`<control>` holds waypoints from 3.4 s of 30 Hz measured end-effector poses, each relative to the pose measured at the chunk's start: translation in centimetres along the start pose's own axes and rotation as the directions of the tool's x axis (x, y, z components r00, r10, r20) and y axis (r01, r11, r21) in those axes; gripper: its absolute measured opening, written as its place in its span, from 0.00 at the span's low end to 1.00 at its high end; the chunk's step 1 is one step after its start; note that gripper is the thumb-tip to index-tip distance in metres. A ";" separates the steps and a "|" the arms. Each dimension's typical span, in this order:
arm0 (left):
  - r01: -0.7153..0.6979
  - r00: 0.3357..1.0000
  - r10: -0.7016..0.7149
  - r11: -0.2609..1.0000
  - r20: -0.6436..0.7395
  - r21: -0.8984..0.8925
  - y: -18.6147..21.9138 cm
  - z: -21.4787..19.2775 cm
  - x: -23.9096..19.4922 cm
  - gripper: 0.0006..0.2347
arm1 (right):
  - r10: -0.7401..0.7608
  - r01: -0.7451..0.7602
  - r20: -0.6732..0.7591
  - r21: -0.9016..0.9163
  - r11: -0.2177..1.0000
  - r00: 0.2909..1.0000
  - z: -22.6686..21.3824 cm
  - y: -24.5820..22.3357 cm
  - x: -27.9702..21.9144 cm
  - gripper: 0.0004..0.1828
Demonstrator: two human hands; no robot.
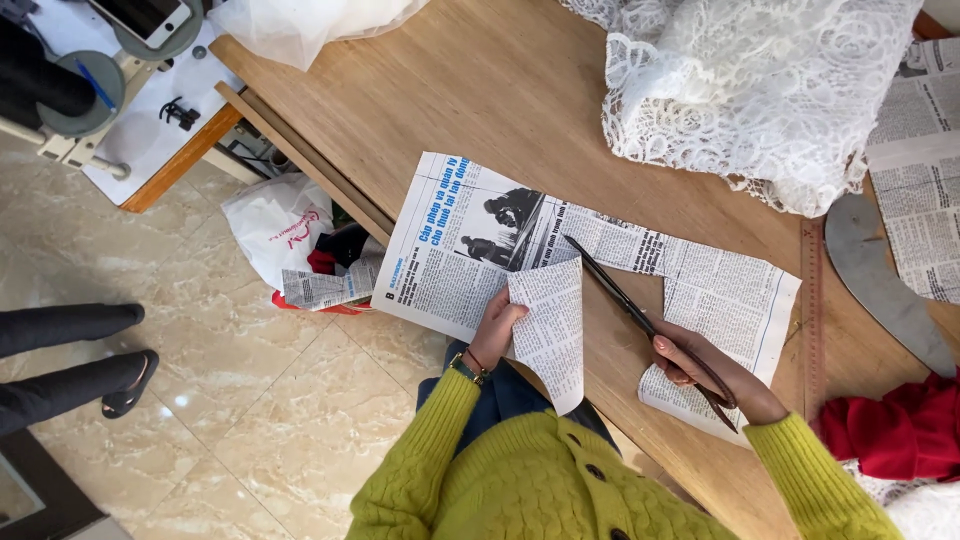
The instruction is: A person uses large fabric scissors to cut out a garment pattern from a sheet of newspaper on a work table.
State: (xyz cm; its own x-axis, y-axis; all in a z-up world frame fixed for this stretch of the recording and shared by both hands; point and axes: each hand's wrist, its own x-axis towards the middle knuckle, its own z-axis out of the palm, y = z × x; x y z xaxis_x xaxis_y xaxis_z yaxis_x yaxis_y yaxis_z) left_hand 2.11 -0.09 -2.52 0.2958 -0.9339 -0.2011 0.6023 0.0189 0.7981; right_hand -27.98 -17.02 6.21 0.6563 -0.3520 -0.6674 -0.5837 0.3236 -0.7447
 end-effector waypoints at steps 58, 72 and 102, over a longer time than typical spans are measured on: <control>-0.154 0.984 0.047 0.723 0.175 0.673 12.9 -6.4 4.7 0.11 | -0.049 0.079 -0.216 0.130 0.988 0.975 11.6 -9.8 -1.5 0.35; -0.084 0.990 0.007 0.822 0.137 0.563 12.4 -8.3 5.2 0.16 | 0.008 0.018 -0.300 0.086 0.996 0.954 10.9 -8.7 -1.3 0.35; -0.037 0.987 -0.023 0.930 0.158 0.366 12.6 -10.2 5.5 0.12 | -0.020 0.111 -0.393 0.211 0.971 0.919 13.6 -5.2 2.0 0.32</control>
State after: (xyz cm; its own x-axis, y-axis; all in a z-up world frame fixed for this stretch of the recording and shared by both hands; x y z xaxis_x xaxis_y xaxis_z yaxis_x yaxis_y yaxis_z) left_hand 18.88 -1.36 0.63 0.1613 -0.9787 -0.1270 0.2781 -0.0784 0.9574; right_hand -17.14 -7.47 8.82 0.4272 -0.6751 -0.6014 -0.3926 0.4607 -0.7960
